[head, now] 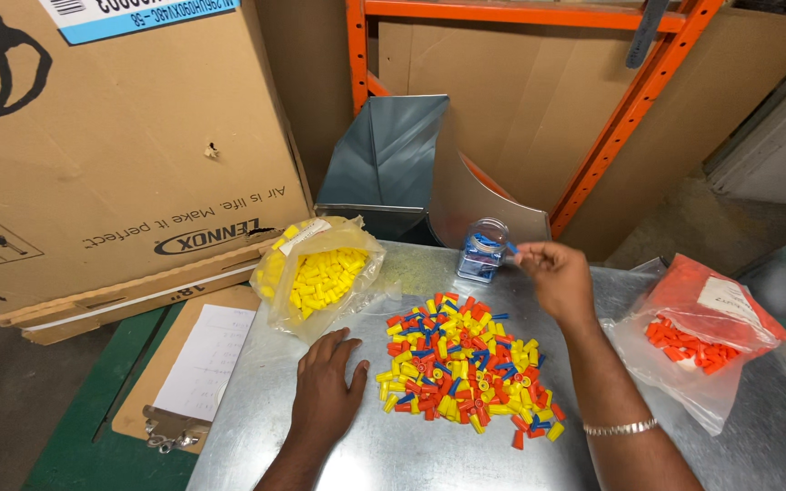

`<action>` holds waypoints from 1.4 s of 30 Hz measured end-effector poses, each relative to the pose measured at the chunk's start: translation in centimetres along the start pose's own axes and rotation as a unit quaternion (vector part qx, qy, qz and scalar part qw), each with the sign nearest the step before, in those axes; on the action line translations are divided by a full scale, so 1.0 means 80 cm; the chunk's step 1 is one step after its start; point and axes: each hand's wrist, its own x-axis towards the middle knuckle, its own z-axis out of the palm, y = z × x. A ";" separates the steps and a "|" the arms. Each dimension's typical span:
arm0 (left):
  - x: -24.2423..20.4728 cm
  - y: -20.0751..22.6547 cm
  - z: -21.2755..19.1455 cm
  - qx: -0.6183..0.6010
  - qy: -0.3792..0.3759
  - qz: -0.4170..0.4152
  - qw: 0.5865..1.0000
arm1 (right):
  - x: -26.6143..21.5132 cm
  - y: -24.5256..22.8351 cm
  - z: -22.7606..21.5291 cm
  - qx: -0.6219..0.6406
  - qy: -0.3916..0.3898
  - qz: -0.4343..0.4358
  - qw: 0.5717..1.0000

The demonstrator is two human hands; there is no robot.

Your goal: The person sorts a mixed pile of small yellow, red, and blue plastic pieces on a metal table. They pick up individual pieces and place them into separate clear plastic bags by color. The person also moves a bag of yellow pieces and a small jar of blue pieces during the process.

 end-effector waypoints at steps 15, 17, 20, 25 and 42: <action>0.001 0.002 -0.003 -0.006 0.007 0.006 1.000 | -0.031 0.030 0.009 -0.306 -0.189 0.098 0.928; 0.000 0.002 -0.002 -0.006 0.009 0.007 1.000 | -0.036 0.036 0.011 -0.299 -0.192 0.090 0.930; 0.001 0.004 -0.003 -0.004 0.007 0.004 1.000 | -0.040 0.048 0.012 -0.294 -0.190 0.061 0.935; -0.002 0.002 -0.002 -0.001 0.005 0.000 1.000 | -0.048 0.034 0.009 -0.308 -0.189 0.068 0.930; 0.001 0.002 -0.002 -0.008 0.008 0.007 1.000 | 0.013 -0.037 -0.003 -0.139 0.009 -0.028 0.990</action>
